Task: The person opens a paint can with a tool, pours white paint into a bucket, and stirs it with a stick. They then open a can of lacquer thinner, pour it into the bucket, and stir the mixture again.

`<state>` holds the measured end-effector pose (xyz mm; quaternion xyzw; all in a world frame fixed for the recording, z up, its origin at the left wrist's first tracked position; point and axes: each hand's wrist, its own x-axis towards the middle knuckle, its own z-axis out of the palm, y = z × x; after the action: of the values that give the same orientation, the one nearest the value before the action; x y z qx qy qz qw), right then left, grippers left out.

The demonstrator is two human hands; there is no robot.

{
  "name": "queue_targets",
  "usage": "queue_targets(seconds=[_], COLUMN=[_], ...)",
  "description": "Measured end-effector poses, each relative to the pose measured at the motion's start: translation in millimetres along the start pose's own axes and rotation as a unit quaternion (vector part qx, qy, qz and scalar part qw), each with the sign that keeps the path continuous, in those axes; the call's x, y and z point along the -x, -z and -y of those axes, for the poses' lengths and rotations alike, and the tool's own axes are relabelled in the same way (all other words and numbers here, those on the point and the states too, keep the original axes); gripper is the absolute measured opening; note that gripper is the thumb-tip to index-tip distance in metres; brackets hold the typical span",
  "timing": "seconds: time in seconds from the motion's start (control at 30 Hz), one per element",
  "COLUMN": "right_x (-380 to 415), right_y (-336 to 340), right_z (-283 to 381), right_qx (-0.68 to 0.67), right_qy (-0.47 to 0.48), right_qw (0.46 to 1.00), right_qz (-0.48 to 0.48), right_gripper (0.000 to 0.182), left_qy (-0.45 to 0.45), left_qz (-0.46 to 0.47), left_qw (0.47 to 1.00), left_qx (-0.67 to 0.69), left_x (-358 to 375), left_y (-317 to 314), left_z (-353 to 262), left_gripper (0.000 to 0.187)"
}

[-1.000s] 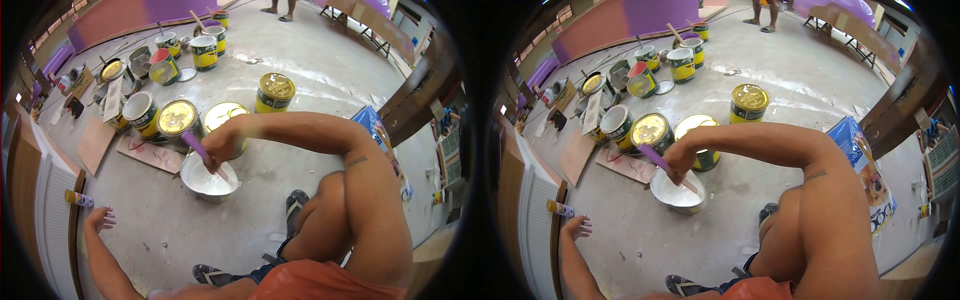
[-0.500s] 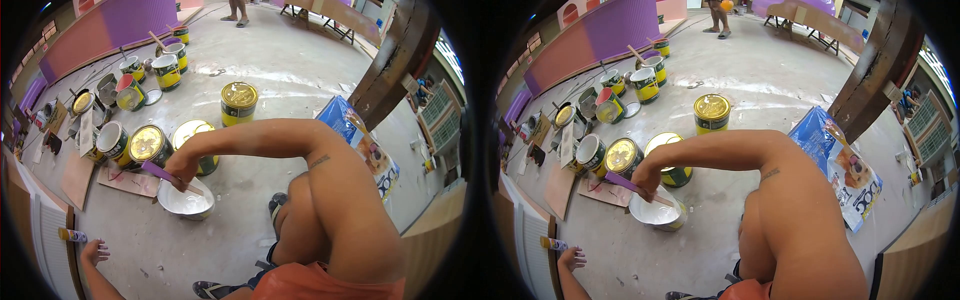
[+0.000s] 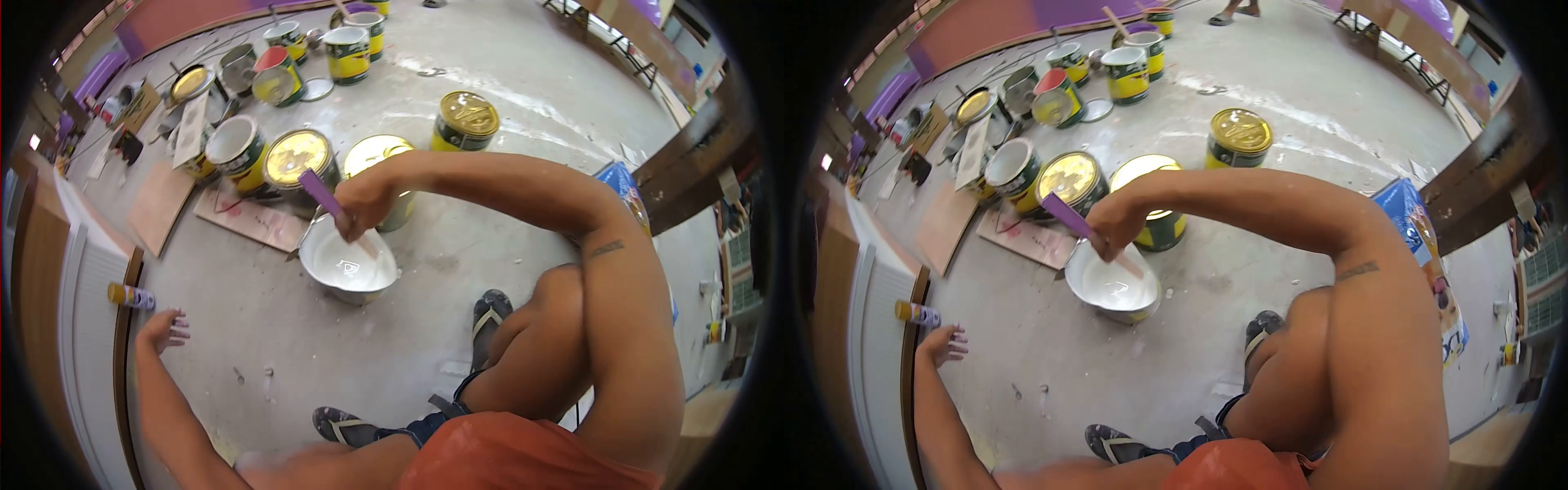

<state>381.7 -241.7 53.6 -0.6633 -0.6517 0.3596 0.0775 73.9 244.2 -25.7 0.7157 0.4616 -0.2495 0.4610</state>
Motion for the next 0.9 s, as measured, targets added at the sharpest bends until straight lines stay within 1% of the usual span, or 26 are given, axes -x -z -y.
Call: queue_targets(seconds=[0.07,0.1,0.13,0.17,0.2,0.27,0.3,0.33,0.4,0.43,0.5,0.53,0.6,0.63,0.67,0.73,0.77,0.8,0.87,0.9], right_x=[-6.8,-10.9,-15.9,-18.8,-14.1,-3.4,-5.4,-2.6,-5.5,-8.2,-12.7,-15.4,-20.9,-21.1,-17.8,-5.2,-3.0,-2.3,-1.9,-5.2], right_y=[1.3,-7.4,-20.1,-29.3,-28.6,-23.2,-20.3,-12.5,-3.8,-2.4,-1.6,-6.8,-22.1,-25.2,-25.0,-18.7,-13.6,-8.2,1.8,3.3], right_z=[13.6,8.4,0.9,-8.2,-3.1,12.5,3.9,4.1,-2.8,-3.3,-5.2,-7.6,-4.8,-1.2,0.2,13.3,11.9,9.1,4.8,2.3], right_qx=[0.063,0.062,0.044,0.026,0.025,-0.118,-0.11,-0.113,-0.093,-0.094,0.024,0.023,-0.044,-0.03,-0.031,-0.124,-0.107,-0.107,-0.053,-0.018], right_qy=[-0.086,-0.081,0.015,0.11,0.113,0.08,0.077,0.06,-0.019,-0.016,-0.051,-0.049,0.092,0.115,0.117,0.073,0.053,0.056,-0.037,-0.027], right_qw=[0.994,0.994,0.995,0.984,0.984,0.989,0.991,0.991,0.994,0.994,0.997,0.997,0.983,0.984,0.984,0.99,0.993,0.992,0.996,0.999], right_qz=[-0.029,-0.027,-0.083,-0.139,-0.136,-0.04,0.012,0.045,0.059,0.06,-0.051,-0.051,-0.152,-0.135,-0.133,-0.011,0.021,0.024,0.054,0.017], right_gripper=[0.017,0.017,0.018,0.02,0.02,0.022,0.024,0.025,0.023,0.023,0.017,0.017,0.016,0.021,0.021,0.023,0.024,0.024,0.023,0.022], left_qy=[-0.002,0.0,0.002,0.002,0.006,-0.001,-0.001,0.005,0.0,0.001,0.003,0.003,0.003,0.002,0.005,0.001,0.004,-0.001,-0.005,0.0], left_qz=[-0.006,-0.007,-0.008,-0.009,-0.011,-0.015,-0.013,-0.013,-0.007,-0.01,-0.011,-0.01,-0.012,-0.012,-0.014,-0.013,-0.014,-0.015,-0.016,-0.016], left_qw=[1.0,1.0,1.0,1.0,1.0,1.0,1.0,1.0,1.0,1.0,1.0,1.0,1.0,1.0,1.0,1.0,1.0,1.0,1.0,1.0], left_qx=[0.001,0.001,0.002,0.001,0.004,0.0,0.001,0.004,0.003,0.001,-0.002,-0.004,-0.005,-0.005,-0.003,0.0,0.002,0.002,0.003,0.002], left_x=[5.0,7.1,8.9,9.1,9.4,10.3,10.7,11.2,13.9,16.8,16.4,16.1,16.6,17.4,17.8,18.7,17.8,16.0,14.7,13.7], left_y=[-1.0,-3.0,-4.4,-4.7,-5.1,-5.8,-5.6,-6.4,-6.3,-7.5,-6.7,-6.4,-6.0,-6.4,-6.6,-7.1,-6.7,-6.7,-6.0,-5.7], left_z=[-3.2,-5.8,-6.8,-7.6,-8.0,-7.9,-8.4,-8.1,-8.7,-10.0,-8.3,-7.9,-7.9,-7.6,-7.8,-9.7,-10.0,-10.2,-6.8,-6.8], left_gripper=[0.044,0.044,0.044,0.044,0.044,0.045,0.045,0.045,0.045,0.046,0.045,0.045,0.045,0.045,0.045,0.044,0.044,0.044,0.043,0.043])
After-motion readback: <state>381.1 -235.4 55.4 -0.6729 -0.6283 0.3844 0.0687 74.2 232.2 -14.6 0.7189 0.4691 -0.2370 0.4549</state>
